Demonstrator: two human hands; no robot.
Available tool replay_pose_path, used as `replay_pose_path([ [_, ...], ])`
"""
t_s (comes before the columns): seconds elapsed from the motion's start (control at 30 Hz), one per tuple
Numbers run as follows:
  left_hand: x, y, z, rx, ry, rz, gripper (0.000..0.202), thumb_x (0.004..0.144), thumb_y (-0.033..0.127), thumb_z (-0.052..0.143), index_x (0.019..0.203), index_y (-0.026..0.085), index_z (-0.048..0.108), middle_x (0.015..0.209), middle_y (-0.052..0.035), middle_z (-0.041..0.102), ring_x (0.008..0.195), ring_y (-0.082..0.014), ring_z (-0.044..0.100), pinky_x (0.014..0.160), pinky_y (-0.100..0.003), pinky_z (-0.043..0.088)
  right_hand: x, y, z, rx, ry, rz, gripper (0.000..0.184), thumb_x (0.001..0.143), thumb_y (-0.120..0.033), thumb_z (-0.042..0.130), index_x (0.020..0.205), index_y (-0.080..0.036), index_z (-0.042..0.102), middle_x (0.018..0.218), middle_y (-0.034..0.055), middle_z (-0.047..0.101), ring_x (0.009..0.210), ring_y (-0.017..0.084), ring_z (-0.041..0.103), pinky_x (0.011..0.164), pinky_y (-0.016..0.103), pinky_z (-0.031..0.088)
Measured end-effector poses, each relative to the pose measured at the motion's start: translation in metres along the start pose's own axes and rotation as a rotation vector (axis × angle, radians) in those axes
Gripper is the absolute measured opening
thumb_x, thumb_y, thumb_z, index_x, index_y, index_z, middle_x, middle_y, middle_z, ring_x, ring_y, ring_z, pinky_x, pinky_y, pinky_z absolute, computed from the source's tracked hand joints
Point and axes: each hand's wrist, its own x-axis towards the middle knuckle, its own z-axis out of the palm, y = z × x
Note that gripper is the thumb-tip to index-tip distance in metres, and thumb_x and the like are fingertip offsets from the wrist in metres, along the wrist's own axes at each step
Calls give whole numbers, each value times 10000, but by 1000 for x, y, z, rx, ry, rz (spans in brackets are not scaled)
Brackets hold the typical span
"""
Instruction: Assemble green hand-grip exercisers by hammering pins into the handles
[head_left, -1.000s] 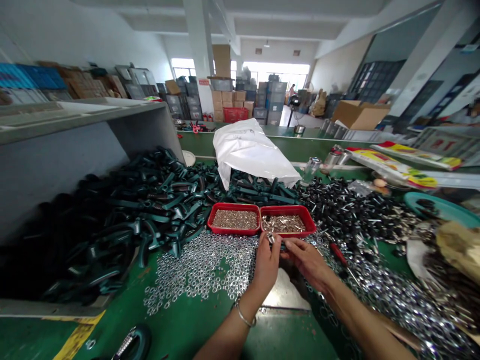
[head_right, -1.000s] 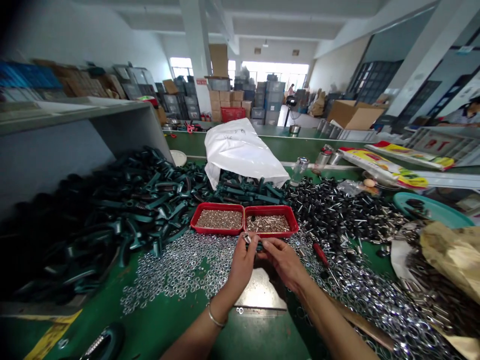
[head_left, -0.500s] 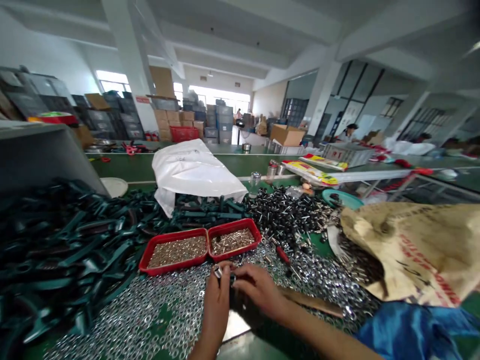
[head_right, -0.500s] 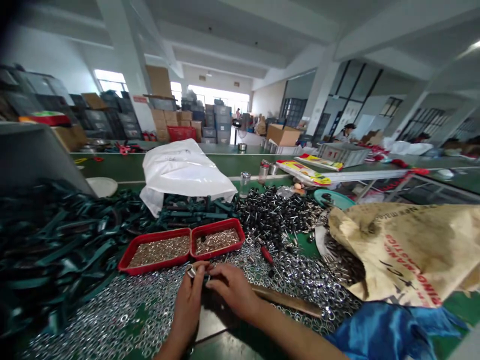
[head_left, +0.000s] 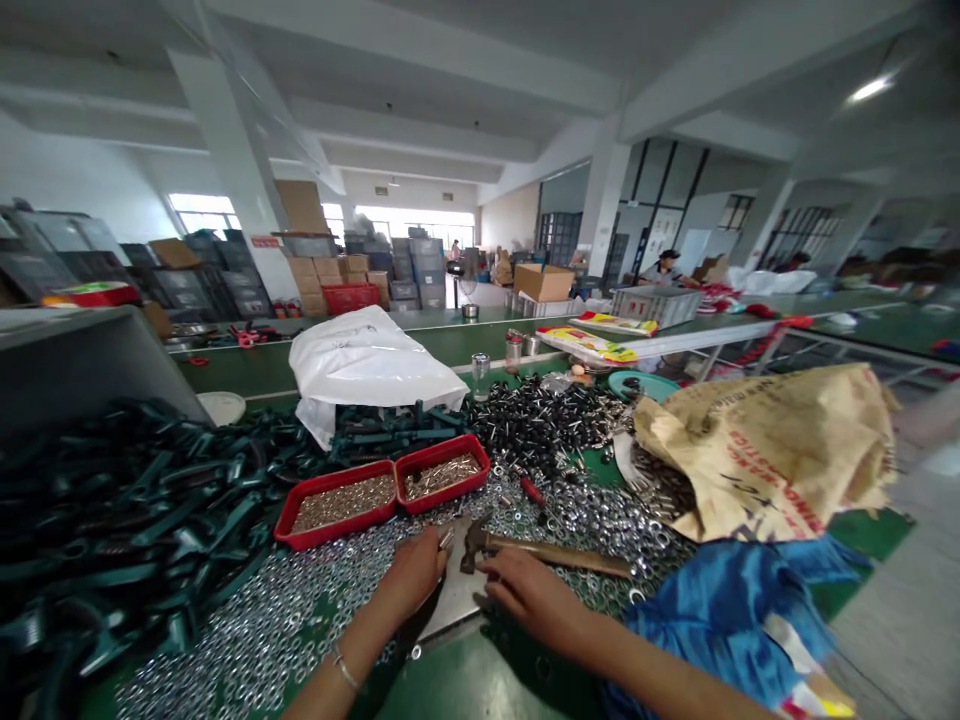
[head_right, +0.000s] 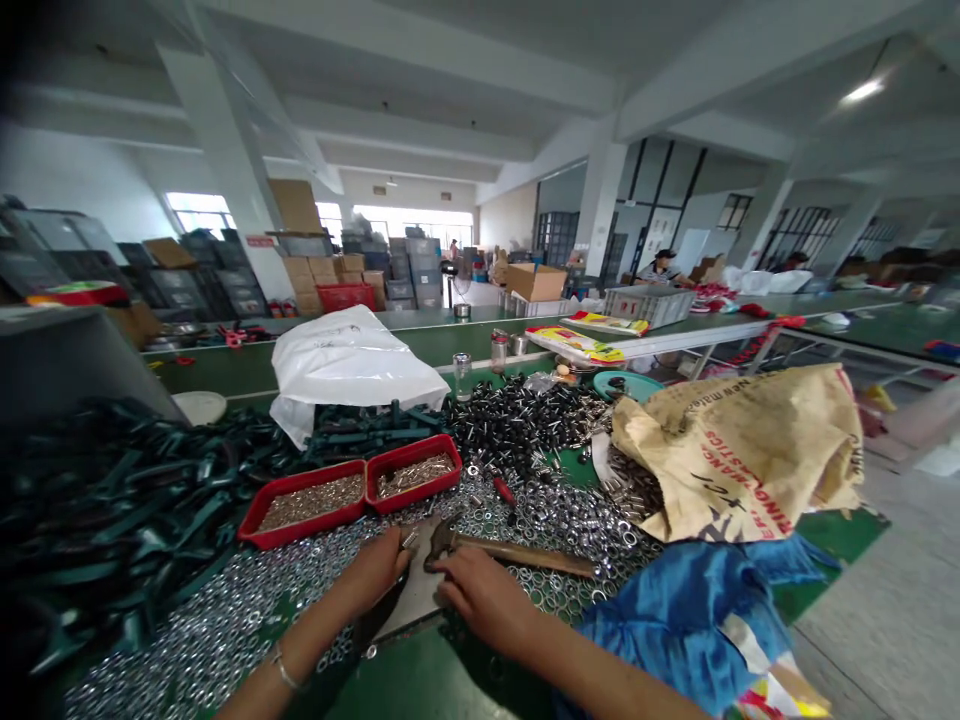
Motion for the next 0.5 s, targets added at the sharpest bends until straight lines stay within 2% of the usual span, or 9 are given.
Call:
replay_pose_path([
  [0.1, -2, 7, -2, 189, -17, 19, 243, 889, 196, 454, 1068, 116, 598, 1113, -173, 665, 1065, -278, 625, 954, -370, 431, -59, -6, -11, 44, -26, 66, 266, 995, -298, 474, 1140, -213, 680, 1056, 73, 695, 1006, 204, 620, 922, 341, 479],
  [0.17, -4, 16, -8, 222, -10, 4, 270, 880, 256, 516, 1079, 100, 611, 1152, -199, 638, 1108, -315, 592, 977, -409, 417, -94, -11, -16, 101, -58, 94, 252, 989, -299, 487, 1090, -223, 704, 1004, 58, 711, 964, 192, 633, 891, 327, 488],
  [0.23, -11, 30, -14, 271, 85, 9, 370, 862, 339, 578, 1128, 84, 604, 1190, -219, 605, 1151, -363, 546, 985, -470, 405, -119, -11, -27, 177, -84, 112, 241, 977, -301, 508, 1067, -229, 719, 983, 52, 723, 948, 187, 647, 870, 319, 498],
  [0.3, -26, 54, -9, 278, 254, 90, 421, 873, 350, 574, 1200, 84, 579, 1231, -216, 577, 1185, -376, 506, 996, -517, 393, -134, -1, -49, 295, -108, 167, 242, 960, -330, 531, 1069, -222, 718, 943, 51, 733, 885, 185, 671, 810, 311, 524],
  [0.33, -37, 68, -1, 251, 335, 167, 409, 892, 322, 548, 1234, 98, 564, 1245, -202, 573, 1188, -360, 503, 1002, -522, 395, -136, 10, -65, 362, -108, 215, 261, 951, -359, 538, 1088, -215, 707, 916, 53, 736, 834, 185, 681, 765, 307, 538],
  [0.4, -64, 99, 26, 116, 358, 371, 326, 927, 260, 489, 1223, 154, 577, 1198, -147, 608, 1117, -291, 555, 991, -484, 437, -132, 45, -110, 459, -36, 339, 344, 930, -426, 543, 1155, -193, 661, 845, 55, 734, 701, 183, 683, 654, 303, 554],
  [0.43, -79, 113, 43, 45, 332, 473, 315, 931, 233, 481, 1226, 185, 579, 1181, -125, 623, 1094, -271, 575, 978, -475, 462, -125, 68, -137, 449, 48, 394, 391, 922, -446, 541, 1198, -184, 630, 834, 57, 732, 653, 182, 676, 619, 305, 553],
  [0.5, -108, 134, 74, -57, 307, 642, 255, 917, 221, 518, 1147, 257, 624, 1113, -87, 655, 1006, -253, 614, 873, -442, 535, -107, 121, -198, 264, 319, 530, 425, 899, -421, 556, 1235, -162, 591, 839, 74, 736, 608, 188, 671, 585, 311, 549],
])
